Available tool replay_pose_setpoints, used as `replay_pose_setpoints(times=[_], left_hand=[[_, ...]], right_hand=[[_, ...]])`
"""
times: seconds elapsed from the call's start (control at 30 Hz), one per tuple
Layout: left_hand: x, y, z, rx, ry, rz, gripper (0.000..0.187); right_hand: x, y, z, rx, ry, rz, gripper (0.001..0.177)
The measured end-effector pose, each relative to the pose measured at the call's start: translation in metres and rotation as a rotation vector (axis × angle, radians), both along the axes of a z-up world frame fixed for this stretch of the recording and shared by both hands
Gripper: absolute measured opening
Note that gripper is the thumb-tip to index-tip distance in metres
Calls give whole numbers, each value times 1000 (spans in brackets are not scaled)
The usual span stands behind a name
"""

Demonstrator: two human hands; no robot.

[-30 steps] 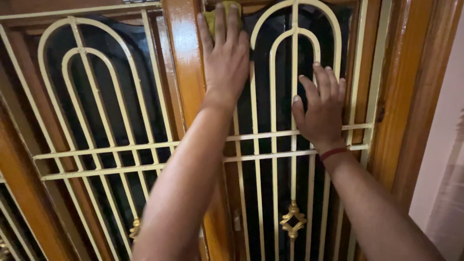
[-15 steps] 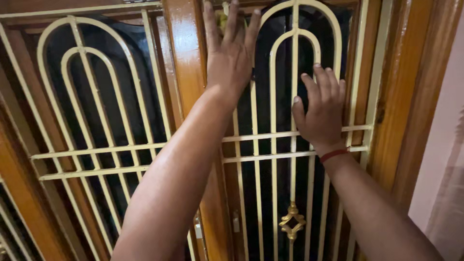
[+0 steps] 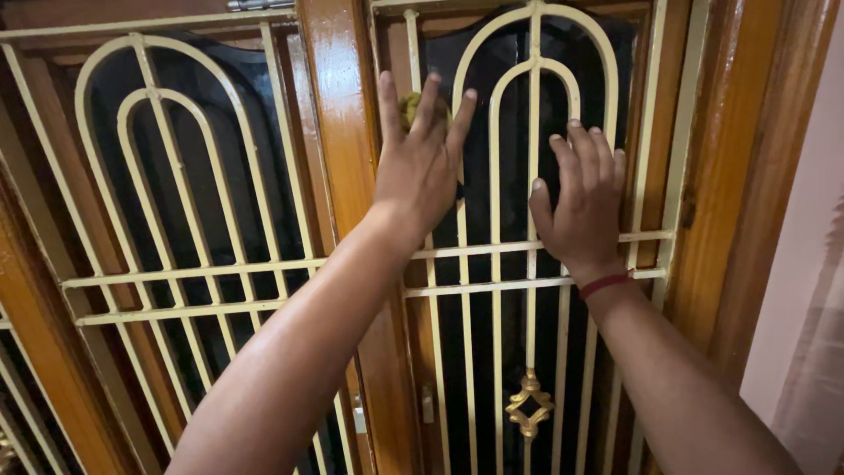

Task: The person wipes the gold-painted metal grilles on a wooden window using a yellow cloth. They systematically clean the vertical bars, horizontal crossbars, and decorative elements, moving from the upper sections downward across both window panels.

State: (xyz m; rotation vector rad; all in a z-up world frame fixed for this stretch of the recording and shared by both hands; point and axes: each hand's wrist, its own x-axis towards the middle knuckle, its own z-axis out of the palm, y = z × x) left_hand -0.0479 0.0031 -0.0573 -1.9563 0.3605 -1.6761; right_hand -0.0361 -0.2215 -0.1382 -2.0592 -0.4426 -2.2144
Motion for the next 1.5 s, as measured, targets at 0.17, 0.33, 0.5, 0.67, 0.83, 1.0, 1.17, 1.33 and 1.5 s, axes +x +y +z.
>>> replay_pose_setpoints(times=[0.17, 0.33, 0.5, 0.67, 0.83, 1.0, 1.17, 1.33, 1.5], left_hand=[[13, -13, 33, -77, -31, 50, 74], [22, -19, 52, -177, -122, -43, 73], [16, -8, 32, -124, 33, -94, 73], [7, 7, 27, -53, 183, -247, 67], [15, -5, 54, -35, 83, -205, 75], [26, -11, 71, -64, 9, -204, 73], [23, -18, 54, -189, -66, -129, 69], [9, -23, 46, -207, -128, 144, 76], [6, -17, 33, -128, -79, 96, 78]], right_hand=[[1, 2, -1, 14, 19, 0, 53], [0, 0, 3, 13, 23, -16, 53], [0, 0, 1, 17, 42, -4, 54], [-2, 2, 1, -6, 18, -13, 57], [-1, 3, -1, -21, -27, 1, 60], [0, 2, 1, -22, -29, 4, 61], [-4, 2, -1, 0, -14, 5, 60], [-10, 7, 5, -12, -38, -47, 58], [-10, 7, -2, -11, -68, -61, 57]])
